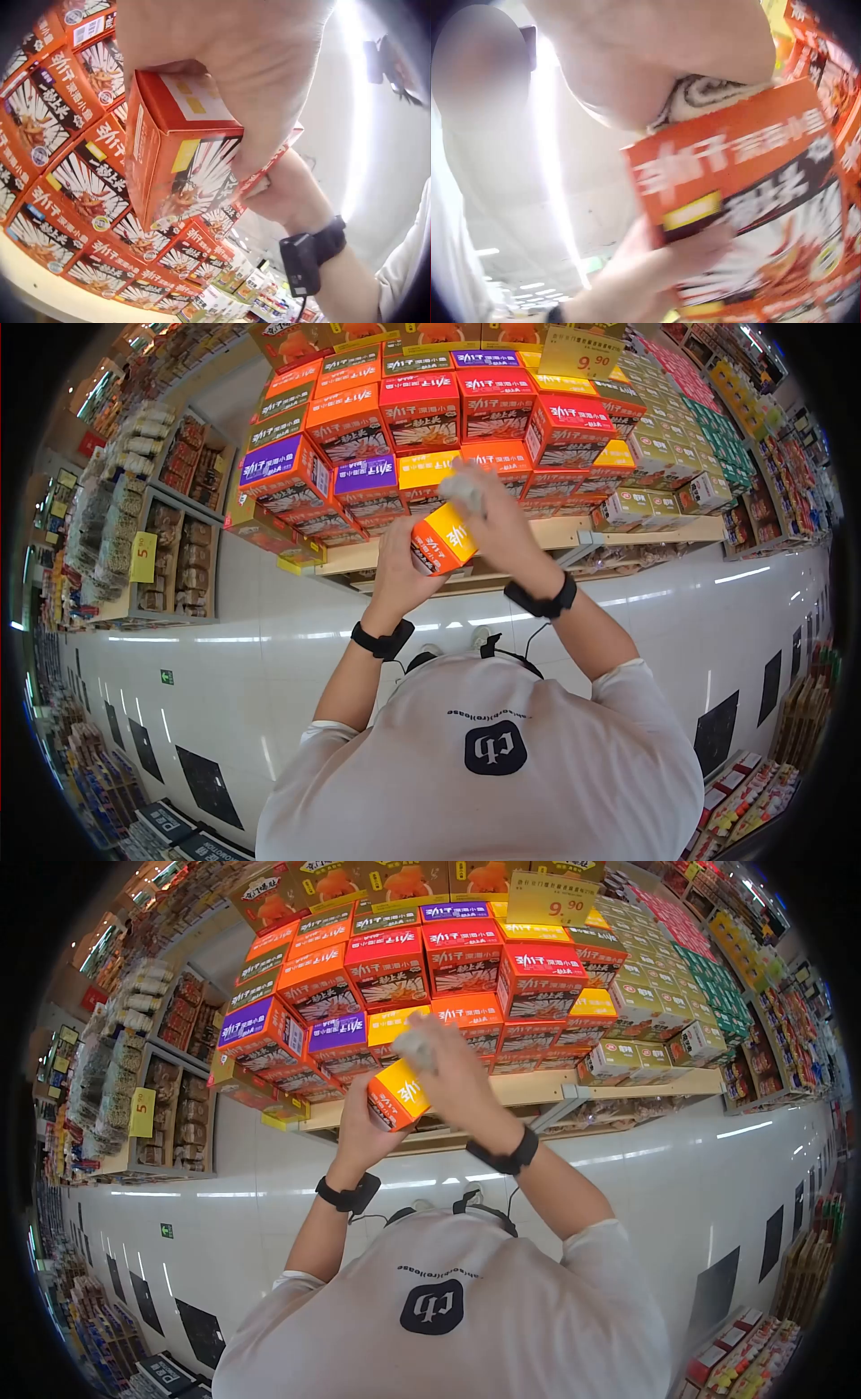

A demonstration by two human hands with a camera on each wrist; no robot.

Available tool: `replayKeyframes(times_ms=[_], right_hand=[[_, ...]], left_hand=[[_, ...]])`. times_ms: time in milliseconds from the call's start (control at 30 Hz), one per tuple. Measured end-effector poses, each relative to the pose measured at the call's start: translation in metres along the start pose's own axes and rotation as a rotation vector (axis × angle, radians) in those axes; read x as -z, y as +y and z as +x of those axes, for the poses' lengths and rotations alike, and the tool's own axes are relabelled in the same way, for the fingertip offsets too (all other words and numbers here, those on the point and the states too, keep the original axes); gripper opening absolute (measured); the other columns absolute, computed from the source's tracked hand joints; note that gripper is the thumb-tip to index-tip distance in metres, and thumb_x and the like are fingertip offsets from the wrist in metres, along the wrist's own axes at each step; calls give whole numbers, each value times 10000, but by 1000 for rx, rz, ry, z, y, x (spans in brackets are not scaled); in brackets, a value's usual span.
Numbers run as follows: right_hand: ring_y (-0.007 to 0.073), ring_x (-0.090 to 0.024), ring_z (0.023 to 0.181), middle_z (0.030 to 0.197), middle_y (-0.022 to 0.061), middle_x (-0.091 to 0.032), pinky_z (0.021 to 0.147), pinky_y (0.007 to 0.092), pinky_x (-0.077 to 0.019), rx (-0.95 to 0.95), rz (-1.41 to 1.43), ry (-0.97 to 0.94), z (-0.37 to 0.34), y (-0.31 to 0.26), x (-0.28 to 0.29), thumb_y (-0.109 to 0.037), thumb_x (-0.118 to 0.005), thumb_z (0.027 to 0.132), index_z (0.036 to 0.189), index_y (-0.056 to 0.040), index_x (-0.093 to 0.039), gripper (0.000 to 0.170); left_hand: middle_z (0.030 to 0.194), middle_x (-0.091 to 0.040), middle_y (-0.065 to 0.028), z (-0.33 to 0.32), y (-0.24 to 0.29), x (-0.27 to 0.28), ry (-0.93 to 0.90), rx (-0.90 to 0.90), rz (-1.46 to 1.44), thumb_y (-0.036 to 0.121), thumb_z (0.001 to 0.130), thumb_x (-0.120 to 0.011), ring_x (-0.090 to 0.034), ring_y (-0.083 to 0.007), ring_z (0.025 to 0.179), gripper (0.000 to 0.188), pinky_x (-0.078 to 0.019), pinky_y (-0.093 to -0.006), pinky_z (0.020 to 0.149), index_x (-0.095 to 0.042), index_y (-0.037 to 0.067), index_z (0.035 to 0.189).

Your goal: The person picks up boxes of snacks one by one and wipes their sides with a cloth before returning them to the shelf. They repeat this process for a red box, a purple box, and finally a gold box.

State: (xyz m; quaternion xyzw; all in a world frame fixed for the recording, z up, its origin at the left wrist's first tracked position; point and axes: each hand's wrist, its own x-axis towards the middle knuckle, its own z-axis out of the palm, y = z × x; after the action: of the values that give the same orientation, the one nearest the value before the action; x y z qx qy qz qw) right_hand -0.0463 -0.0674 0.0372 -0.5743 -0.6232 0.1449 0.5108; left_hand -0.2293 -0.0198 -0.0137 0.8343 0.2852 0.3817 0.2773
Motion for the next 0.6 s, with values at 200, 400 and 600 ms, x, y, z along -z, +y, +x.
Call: replayKeyframes(times_ms=[200, 400, 600], right_hand=[[384, -510, 1334, 1404, 183, -578, 1125, 477, -399, -16, -209, 86, 8, 13, 6, -163, -655, 932, 1369, -36, -560, 466], [381, -542, 1303, 1355, 205, -601, 1110, 453, -416, 204, -47, -83, -11, -5, 5, -118, -633, 950, 1330, -19, -584, 396], [353, -570, 1263, 1345, 236, -595, 1087, 410, -435, -89, 185, 244, 6, 24, 26, -117, -634, 965, 1233, 12, -590, 301]], left_hand=[[1263, -581, -154, 0, -1, -3, -16, 12, -28, 117, 688, -907, -600, -259, 1175, 787, -481, -386, 1009, -452, 33, 1325], [1317, -557, -156, -1, -9, -3, -22, -15, -147, 125, 708, -906, -599, -259, 1190, 847, -477, -389, 1029, -405, 26, 1383], [1400, -517, -128, 7, 3, 0, -15, 211, -421, 84, 739, -888, -538, -228, 1291, 907, -443, -376, 1086, -338, 27, 1458]])
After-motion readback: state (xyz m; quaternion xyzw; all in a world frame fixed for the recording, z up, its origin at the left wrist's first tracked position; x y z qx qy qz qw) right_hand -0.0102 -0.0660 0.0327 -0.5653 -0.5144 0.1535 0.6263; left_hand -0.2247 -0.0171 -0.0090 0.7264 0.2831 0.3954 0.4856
